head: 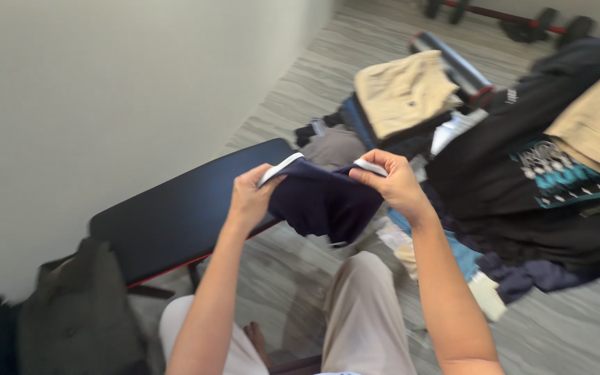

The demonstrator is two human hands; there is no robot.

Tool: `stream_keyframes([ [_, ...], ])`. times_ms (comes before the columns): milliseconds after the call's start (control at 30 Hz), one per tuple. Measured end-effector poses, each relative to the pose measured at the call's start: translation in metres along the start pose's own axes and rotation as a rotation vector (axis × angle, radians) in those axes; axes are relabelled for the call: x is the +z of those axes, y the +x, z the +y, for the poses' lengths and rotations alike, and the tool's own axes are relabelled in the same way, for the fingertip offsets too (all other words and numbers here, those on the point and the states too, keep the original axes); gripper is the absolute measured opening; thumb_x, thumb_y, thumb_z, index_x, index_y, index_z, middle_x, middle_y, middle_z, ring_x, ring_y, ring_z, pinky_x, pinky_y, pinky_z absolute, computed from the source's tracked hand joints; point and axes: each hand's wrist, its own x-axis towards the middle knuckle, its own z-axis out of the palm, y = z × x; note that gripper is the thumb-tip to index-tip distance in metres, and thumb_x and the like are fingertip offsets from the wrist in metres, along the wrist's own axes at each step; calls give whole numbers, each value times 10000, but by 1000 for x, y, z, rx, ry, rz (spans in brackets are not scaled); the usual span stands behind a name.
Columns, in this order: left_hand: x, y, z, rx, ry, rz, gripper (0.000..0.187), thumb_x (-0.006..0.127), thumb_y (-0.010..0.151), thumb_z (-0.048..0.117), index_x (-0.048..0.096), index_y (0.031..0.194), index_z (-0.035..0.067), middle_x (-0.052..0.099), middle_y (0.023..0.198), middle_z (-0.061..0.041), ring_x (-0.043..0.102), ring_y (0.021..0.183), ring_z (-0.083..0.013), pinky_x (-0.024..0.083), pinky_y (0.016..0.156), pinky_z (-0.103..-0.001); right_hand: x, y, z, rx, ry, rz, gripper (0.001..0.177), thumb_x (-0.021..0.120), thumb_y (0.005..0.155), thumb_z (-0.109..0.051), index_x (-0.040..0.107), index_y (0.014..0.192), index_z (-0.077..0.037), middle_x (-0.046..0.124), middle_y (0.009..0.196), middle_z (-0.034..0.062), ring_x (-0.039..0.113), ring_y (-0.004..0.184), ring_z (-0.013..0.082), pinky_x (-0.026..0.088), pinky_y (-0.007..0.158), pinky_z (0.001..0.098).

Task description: The person folds various clothing items including shorts, pants, and t-shirts on a bench. They handle each item individually, smoothing and folding them into neat stacks.

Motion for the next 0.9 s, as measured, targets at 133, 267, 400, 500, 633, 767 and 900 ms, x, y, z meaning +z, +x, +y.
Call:
stream_keyframes([
  [133, -95, 6, -4, -66, 372, -31, 335, 926, 756, 301, 763, 885, 38, 573, 646, -96, 479, 610, -176, 424, 597, -347, 54, 53, 15, -47, 39, 35, 117, 753, 944, -155, 701, 993, -62, 656, 864, -86, 551, 793, -7, 443, 704, 179],
  [267, -162, 27, -24, 158, 580, 54, 389, 959, 610, 239, 770, 904, 69, 679, 801, -107, 620, 718, -263, 513, 661, -388, 107, 120, 25, -145, -5, 40, 121, 741, 971, -152, 670, 1009, -62, 639, 859, -78, 537, 788, -2, 430, 696, 182],
  [400, -206, 53, -36, 193, 678, 324, 152, 848, 722, 62, 749, 835, 87, 660, 871, -103, 653, 807, -324, 519, 711, -449, 145, 171, 14, -283, -41, 144, 119, 736, 1000, -149, 647, 998, -70, 613, 844, -76, 496, 761, 5, 415, 676, 184],
  [500, -226, 65, -42, 172, 593, 460, 131, 722, 792, -32, 686, 839, 85, 598, 804, -82, 647, 747, -302, 518, 689, -457, 159, 185, 1, -398, -35, 183, 136, 722, 1038, -138, 607, 1007, -72, 557, 830, -68, 464, 753, 20, 389, 671, 205],
  [633, -236, 47, -79, 317, 690, 484, 191, 641, 845, -111, 645, 879, 77, 574, 847, -102, 613, 815, -333, 494, 712, -476, 173, 162, 24, -426, -87, 69, 153, 726, 1016, -126, 587, 1004, -65, 523, 834, -59, 447, 754, 30, 362, 665, 217],
  [767, -232, 0, -155, 253, 922, 252, 269, 649, 708, -116, 618, 861, 103, 588, 893, -95, 618, 922, -339, 508, 778, -461, 199, 109, 97, -265, -270, -167, 200, 785, 913, -145, 620, 986, -58, 570, 788, -22, 491, 701, 68, 423, 628, 237],
  [900, -221, -51, -230, -339, 1013, -258, 289, 814, 716, 67, 712, 958, 187, 600, 1090, -54, 556, 1151, -285, 443, 1009, -502, 216, 71, 174, 41, -384, -612, 214, 715, 903, -193, 658, 1065, -65, 720, 895, 2, 739, 889, 112, 554, 810, 286],
])
